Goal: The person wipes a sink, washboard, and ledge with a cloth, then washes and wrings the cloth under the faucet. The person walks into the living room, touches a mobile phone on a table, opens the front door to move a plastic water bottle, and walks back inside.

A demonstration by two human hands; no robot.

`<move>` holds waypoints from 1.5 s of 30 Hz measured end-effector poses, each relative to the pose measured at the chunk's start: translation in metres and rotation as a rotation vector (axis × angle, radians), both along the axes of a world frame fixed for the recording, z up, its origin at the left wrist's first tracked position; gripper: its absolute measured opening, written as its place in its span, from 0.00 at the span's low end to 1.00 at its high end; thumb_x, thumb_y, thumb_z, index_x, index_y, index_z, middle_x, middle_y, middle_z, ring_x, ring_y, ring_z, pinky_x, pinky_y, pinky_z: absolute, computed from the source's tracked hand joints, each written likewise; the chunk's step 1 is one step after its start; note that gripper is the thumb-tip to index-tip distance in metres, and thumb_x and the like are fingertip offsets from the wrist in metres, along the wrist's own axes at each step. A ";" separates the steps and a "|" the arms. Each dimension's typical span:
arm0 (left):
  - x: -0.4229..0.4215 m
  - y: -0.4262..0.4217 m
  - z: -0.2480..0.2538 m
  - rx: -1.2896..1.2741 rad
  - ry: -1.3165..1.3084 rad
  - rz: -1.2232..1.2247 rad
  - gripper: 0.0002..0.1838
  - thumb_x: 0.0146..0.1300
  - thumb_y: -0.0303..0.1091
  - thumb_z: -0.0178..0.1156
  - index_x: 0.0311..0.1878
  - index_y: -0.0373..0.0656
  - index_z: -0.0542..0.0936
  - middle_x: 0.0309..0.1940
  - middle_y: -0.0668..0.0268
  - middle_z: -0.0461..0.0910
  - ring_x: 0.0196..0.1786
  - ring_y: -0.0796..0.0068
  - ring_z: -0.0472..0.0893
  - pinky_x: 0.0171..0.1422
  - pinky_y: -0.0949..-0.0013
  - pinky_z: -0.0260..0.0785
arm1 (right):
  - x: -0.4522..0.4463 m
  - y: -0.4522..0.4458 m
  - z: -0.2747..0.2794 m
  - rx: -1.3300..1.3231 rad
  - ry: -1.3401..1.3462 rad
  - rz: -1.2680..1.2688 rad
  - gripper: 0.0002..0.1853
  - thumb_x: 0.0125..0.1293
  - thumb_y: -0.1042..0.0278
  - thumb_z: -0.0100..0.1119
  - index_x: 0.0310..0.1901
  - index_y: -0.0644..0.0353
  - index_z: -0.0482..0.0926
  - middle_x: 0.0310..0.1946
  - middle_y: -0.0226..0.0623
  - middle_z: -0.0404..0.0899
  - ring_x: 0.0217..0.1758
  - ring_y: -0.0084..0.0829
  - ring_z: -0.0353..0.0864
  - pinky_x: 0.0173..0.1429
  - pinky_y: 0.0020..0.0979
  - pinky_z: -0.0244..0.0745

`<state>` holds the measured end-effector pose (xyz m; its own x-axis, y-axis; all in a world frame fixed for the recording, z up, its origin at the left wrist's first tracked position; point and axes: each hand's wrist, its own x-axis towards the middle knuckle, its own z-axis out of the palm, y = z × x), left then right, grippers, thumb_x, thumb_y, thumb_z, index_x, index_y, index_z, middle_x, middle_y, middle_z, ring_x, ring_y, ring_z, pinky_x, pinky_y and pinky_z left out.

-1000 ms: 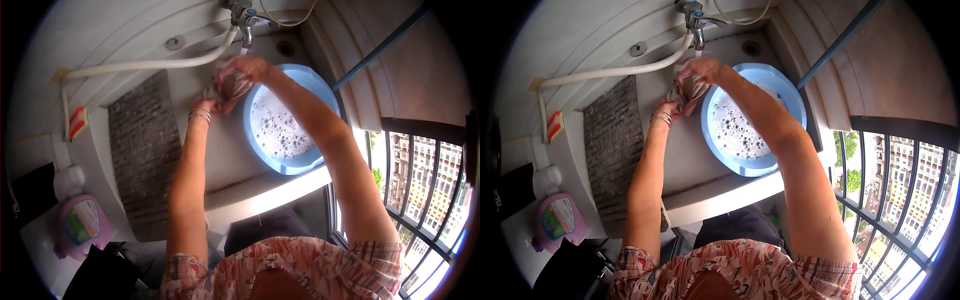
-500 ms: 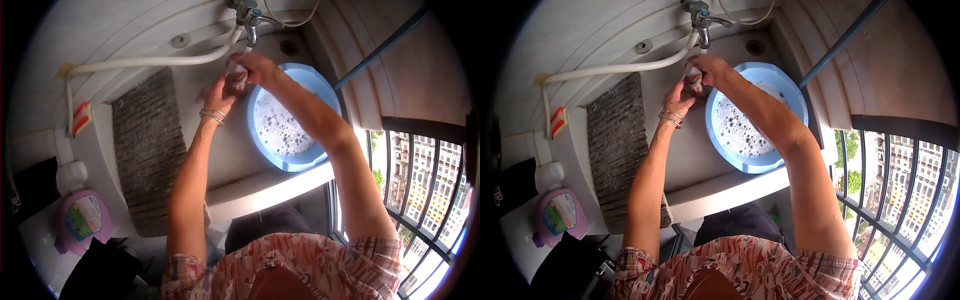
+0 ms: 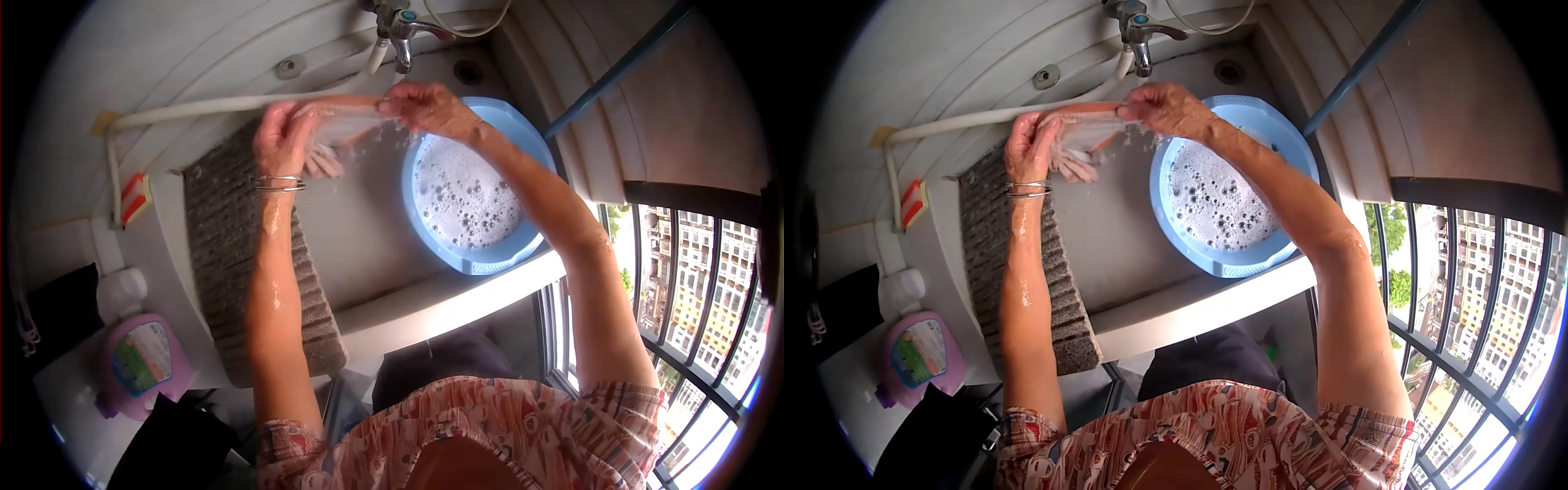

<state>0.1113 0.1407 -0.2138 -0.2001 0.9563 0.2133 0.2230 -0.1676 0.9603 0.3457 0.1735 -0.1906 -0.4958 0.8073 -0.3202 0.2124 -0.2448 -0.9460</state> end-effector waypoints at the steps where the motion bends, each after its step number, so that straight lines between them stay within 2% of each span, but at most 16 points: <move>1: -0.009 0.000 -0.002 0.001 0.002 -0.001 0.13 0.51 0.30 0.64 0.38 0.36 0.76 0.28 0.67 0.77 0.32 0.82 0.74 0.38 0.77 0.68 | 0.005 0.000 0.002 0.142 0.022 -0.079 0.11 0.57 0.64 0.60 0.37 0.62 0.78 0.26 0.25 0.75 0.31 0.20 0.72 0.37 0.20 0.68; 4: -0.013 -0.011 0.007 -0.115 0.231 -0.154 0.16 0.47 0.32 0.66 0.39 0.37 0.75 0.28 0.67 0.79 0.29 0.81 0.75 0.36 0.76 0.69 | 0.011 -0.002 0.004 0.209 0.139 -0.149 0.10 0.59 0.61 0.58 0.36 0.59 0.79 0.28 0.23 0.76 0.34 0.18 0.70 0.43 0.20 0.66; 7: -0.011 -0.018 0.005 -0.100 0.938 -0.226 0.20 0.44 0.42 0.66 0.36 0.39 0.73 0.23 0.61 0.75 0.28 0.66 0.76 0.33 0.67 0.67 | 0.016 -0.004 -0.001 0.209 0.140 -0.235 0.11 0.60 0.60 0.57 0.36 0.59 0.79 0.27 0.23 0.75 0.35 0.17 0.70 0.44 0.21 0.65; 8: -0.010 -0.021 -0.002 -0.189 0.955 -0.234 0.19 0.43 0.42 0.65 0.35 0.41 0.74 0.26 0.56 0.76 0.31 0.54 0.75 0.37 0.60 0.68 | 0.019 -0.004 -0.005 0.245 0.059 -0.286 0.11 0.60 0.59 0.56 0.36 0.58 0.79 0.26 0.23 0.74 0.35 0.17 0.69 0.43 0.21 0.65; 13: -0.020 -0.017 -0.011 -0.199 0.956 -0.296 0.12 0.47 0.35 0.56 0.37 0.43 0.76 0.31 0.55 0.78 0.38 0.53 0.77 0.43 0.56 0.68 | 0.041 0.007 -0.014 0.213 0.212 -0.448 0.11 0.63 0.62 0.53 0.37 0.60 0.78 0.23 0.26 0.75 0.32 0.18 0.72 0.37 0.23 0.70; 15: -0.014 -0.011 -0.008 -0.138 0.401 -0.035 0.13 0.48 0.31 0.54 0.39 0.41 0.76 0.34 0.54 0.78 0.42 0.55 0.76 0.47 0.59 0.68 | 0.046 0.015 -0.024 0.067 0.566 -0.391 0.13 0.64 0.59 0.50 0.37 0.61 0.76 0.28 0.29 0.78 0.33 0.21 0.74 0.42 0.25 0.71; 19: 0.000 0.005 -0.027 0.180 0.650 0.069 0.15 0.50 0.28 0.52 0.44 0.40 0.75 0.38 0.51 0.77 0.39 0.54 0.78 0.44 0.62 0.70 | 0.037 0.022 -0.019 -0.162 0.679 -0.708 0.14 0.66 0.58 0.47 0.35 0.63 0.74 0.28 0.32 0.77 0.28 0.26 0.76 0.37 0.29 0.74; 20: 0.011 0.005 -0.033 -0.029 0.537 0.077 0.15 0.53 0.28 0.52 0.46 0.39 0.75 0.37 0.53 0.78 0.37 0.59 0.79 0.43 0.64 0.71 | 0.040 0.023 -0.019 -0.160 0.676 -0.709 0.14 0.66 0.58 0.47 0.35 0.63 0.74 0.28 0.32 0.77 0.28 0.26 0.76 0.37 0.29 0.74; 22: 0.042 0.015 -0.050 -0.449 -0.369 0.084 0.15 0.54 0.23 0.56 0.47 0.35 0.74 0.40 0.62 0.77 0.37 0.71 0.77 0.44 0.72 0.71 | 0.044 0.027 -0.018 0.227 0.143 -0.295 0.09 0.60 0.65 0.51 0.32 0.64 0.74 0.23 0.35 0.77 0.30 0.30 0.78 0.36 0.30 0.73; 23: 0.057 0.026 -0.075 -0.338 -0.341 0.144 0.17 0.52 0.22 0.59 0.48 0.35 0.73 0.41 0.59 0.76 0.36 0.70 0.77 0.44 0.70 0.71 | 0.040 0.030 -0.015 0.231 0.141 -0.292 0.09 0.60 0.65 0.51 0.32 0.64 0.74 0.23 0.35 0.77 0.30 0.30 0.78 0.36 0.30 0.73; 26: 0.112 0.040 -0.066 -0.341 -0.194 0.122 0.14 0.48 0.29 0.64 0.38 0.33 0.78 0.30 0.63 0.79 0.33 0.74 0.77 0.41 0.73 0.69 | 0.032 0.040 -0.017 0.724 -0.899 0.322 0.10 0.48 0.63 0.57 0.29 0.60 0.76 0.27 0.43 0.78 0.34 0.43 0.77 0.40 0.37 0.72; 31: 0.114 0.049 -0.048 -0.319 0.409 -0.138 0.17 0.45 0.45 0.62 0.27 0.38 0.80 0.23 0.57 0.78 0.21 0.64 0.74 0.31 0.64 0.66 | 0.067 0.077 -0.032 0.821 -0.762 0.412 0.11 0.53 0.60 0.52 0.31 0.58 0.76 0.28 0.40 0.76 0.31 0.40 0.78 0.35 0.36 0.73; 33: 0.086 0.045 -0.056 -0.437 0.091 -0.097 0.16 0.46 0.42 0.64 0.28 0.36 0.80 0.20 0.63 0.78 0.22 0.75 0.73 0.30 0.70 0.67 | 0.082 0.078 -0.030 0.390 -0.652 -0.183 0.12 0.58 0.59 0.50 0.34 0.57 0.76 0.34 0.40 0.76 0.34 0.37 0.78 0.39 0.33 0.75; 38: 0.035 0.036 -0.058 -0.483 0.022 0.100 0.12 0.46 0.34 0.65 0.30 0.35 0.80 0.24 0.63 0.78 0.26 0.76 0.75 0.27 0.71 0.68 | 0.078 0.072 -0.058 0.703 -0.487 0.205 0.18 0.55 0.54 0.56 0.44 0.54 0.78 0.34 0.35 0.79 0.37 0.26 0.77 0.44 0.30 0.70; 41: 0.022 0.025 -0.045 -0.467 -0.254 0.202 0.12 0.44 0.31 0.67 0.31 0.34 0.80 0.27 0.65 0.78 0.29 0.79 0.75 0.35 0.75 0.68 | 0.070 0.067 -0.027 0.424 -0.562 0.476 0.17 0.54 0.54 0.57 0.41 0.54 0.78 0.30 0.33 0.79 0.34 0.25 0.75 0.40 0.29 0.68; 45: 0.037 0.027 -0.052 -0.530 -0.419 0.118 0.12 0.47 0.27 0.65 0.37 0.37 0.79 0.26 0.66 0.77 0.25 0.77 0.75 0.23 0.75 0.67 | 0.057 0.075 -0.060 0.412 -0.315 0.229 0.17 0.54 0.53 0.58 0.37 0.58 0.78 0.24 0.33 0.76 0.28 0.24 0.72 0.34 0.27 0.66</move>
<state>0.1486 0.1681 -0.2663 -0.2731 0.8767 -0.3960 -0.1978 0.3517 0.9150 0.4029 0.2483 -0.2502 -0.6043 0.7801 -0.1622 0.5039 0.2164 -0.8362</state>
